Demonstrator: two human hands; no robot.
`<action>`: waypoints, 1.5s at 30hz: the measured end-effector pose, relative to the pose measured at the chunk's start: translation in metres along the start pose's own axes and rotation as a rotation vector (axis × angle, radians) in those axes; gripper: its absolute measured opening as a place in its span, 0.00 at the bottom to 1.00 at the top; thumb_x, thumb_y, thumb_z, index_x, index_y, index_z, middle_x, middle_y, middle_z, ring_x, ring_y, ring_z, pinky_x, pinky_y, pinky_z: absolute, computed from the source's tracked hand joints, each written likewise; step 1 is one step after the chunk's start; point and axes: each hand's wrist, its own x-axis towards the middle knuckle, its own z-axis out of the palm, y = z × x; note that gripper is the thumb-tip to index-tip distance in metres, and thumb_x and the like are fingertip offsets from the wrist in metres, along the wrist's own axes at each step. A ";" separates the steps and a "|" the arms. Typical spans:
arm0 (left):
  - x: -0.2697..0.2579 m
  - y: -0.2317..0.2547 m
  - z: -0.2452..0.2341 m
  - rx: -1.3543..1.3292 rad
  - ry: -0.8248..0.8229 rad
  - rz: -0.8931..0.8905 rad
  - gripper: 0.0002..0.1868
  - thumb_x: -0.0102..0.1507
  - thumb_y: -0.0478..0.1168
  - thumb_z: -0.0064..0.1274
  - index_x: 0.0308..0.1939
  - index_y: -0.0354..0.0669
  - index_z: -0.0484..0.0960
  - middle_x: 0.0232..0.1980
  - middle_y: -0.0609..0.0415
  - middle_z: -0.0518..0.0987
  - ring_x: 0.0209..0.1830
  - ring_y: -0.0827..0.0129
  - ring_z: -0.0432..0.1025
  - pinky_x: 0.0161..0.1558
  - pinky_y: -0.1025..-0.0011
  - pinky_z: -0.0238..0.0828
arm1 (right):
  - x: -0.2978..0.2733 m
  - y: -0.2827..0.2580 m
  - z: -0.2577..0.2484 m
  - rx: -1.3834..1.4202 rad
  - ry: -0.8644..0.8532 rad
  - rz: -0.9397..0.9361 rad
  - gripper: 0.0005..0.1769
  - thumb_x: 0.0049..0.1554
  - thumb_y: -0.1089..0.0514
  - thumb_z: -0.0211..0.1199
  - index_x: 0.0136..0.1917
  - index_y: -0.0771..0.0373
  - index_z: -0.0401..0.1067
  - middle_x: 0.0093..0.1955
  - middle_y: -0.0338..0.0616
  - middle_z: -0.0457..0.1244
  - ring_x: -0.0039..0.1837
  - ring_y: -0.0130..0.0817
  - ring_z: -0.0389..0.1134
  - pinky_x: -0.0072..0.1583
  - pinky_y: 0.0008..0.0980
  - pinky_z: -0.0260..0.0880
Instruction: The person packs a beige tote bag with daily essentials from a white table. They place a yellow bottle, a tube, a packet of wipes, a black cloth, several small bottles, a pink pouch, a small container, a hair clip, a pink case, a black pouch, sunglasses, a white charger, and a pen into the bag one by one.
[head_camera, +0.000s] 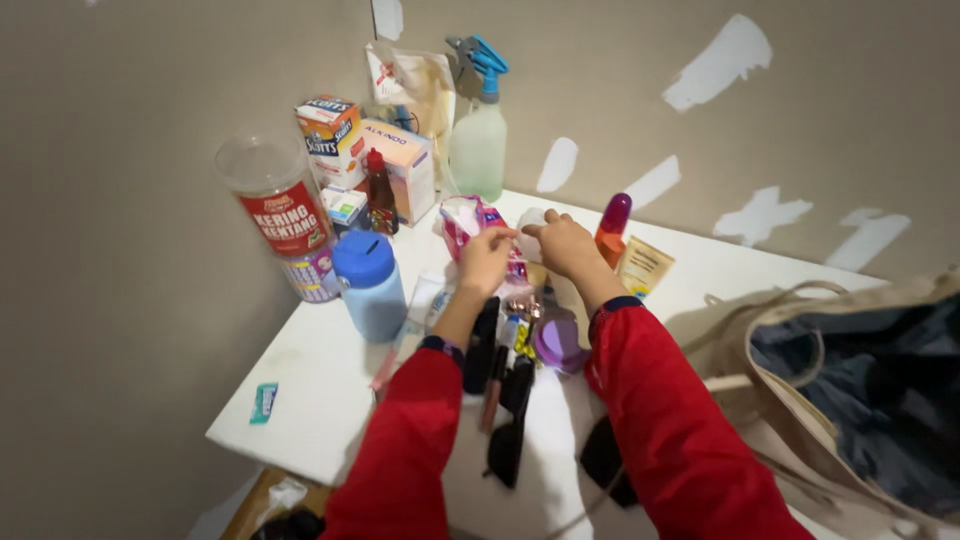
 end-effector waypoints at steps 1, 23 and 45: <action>0.010 -0.009 0.008 0.033 -0.008 -0.026 0.14 0.64 0.39 0.51 0.50 0.41 0.86 0.43 0.46 0.87 0.43 0.63 0.81 0.48 0.69 0.76 | 0.009 0.002 0.003 -0.068 -0.041 -0.018 0.28 0.53 0.59 0.65 0.66 0.41 0.74 0.62 0.48 0.62 0.63 0.48 0.66 0.61 0.45 0.70; 0.006 0.016 0.021 0.566 -0.058 -0.266 0.17 0.59 0.46 0.52 0.50 0.56 0.86 0.49 0.46 0.85 0.52 0.49 0.78 0.54 0.55 0.73 | 0.017 0.024 -0.005 -0.379 -0.023 -0.205 0.26 0.48 0.53 0.71 0.60 0.39 0.69 0.54 0.35 0.69 0.60 0.41 0.70 0.68 0.61 0.59; -0.116 0.258 0.199 0.189 -0.442 0.539 0.03 0.53 0.43 0.62 0.30 0.55 0.89 0.55 0.47 0.78 0.59 0.46 0.67 0.57 0.52 0.58 | -0.285 0.206 -0.308 0.664 0.247 0.473 0.28 0.48 0.49 0.77 0.57 0.67 0.77 0.48 0.46 0.72 0.44 0.32 0.73 0.45 0.31 0.74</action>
